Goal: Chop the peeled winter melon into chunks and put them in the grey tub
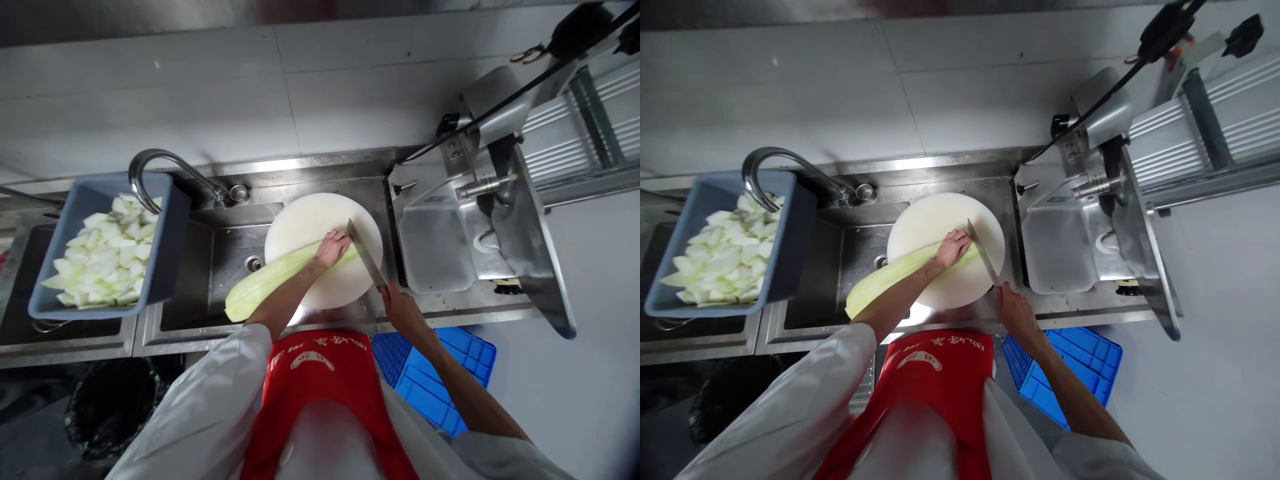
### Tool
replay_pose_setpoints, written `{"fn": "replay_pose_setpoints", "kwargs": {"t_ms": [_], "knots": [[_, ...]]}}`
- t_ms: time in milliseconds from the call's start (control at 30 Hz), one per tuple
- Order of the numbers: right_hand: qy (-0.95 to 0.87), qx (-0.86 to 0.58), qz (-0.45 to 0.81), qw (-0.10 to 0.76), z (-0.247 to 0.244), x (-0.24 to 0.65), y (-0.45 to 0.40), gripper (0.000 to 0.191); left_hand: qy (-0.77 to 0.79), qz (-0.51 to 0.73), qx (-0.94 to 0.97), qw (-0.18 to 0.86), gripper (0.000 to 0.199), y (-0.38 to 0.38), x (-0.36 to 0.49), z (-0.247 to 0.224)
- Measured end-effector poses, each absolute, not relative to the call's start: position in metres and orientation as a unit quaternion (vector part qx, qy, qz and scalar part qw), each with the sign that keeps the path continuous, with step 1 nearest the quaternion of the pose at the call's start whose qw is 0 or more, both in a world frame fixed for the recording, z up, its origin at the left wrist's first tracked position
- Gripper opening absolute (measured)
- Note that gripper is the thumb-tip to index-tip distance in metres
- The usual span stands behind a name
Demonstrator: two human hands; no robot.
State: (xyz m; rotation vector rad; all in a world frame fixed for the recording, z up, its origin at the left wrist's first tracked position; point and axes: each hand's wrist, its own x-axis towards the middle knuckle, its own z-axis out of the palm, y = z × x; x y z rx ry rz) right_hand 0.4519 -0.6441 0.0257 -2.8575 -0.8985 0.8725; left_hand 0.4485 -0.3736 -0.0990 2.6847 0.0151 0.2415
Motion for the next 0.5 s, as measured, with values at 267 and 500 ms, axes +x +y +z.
{"fn": "replay_pose_setpoints", "kwargs": {"t_ms": [267, 500], "knots": [[-0.307, -0.9, 0.308, 0.004, 0.04, 0.467, -0.639, 0.025, -0.001, 0.075, 0.967, 0.242, 0.037, -0.373, 0.449, -0.096], [-0.31, -0.892, 0.329, -0.003, 0.007, 0.487, -0.588, 0.028, -0.005, 0.088, 0.956, 0.279, 0.041, -0.372, 0.449, -0.098]]}}
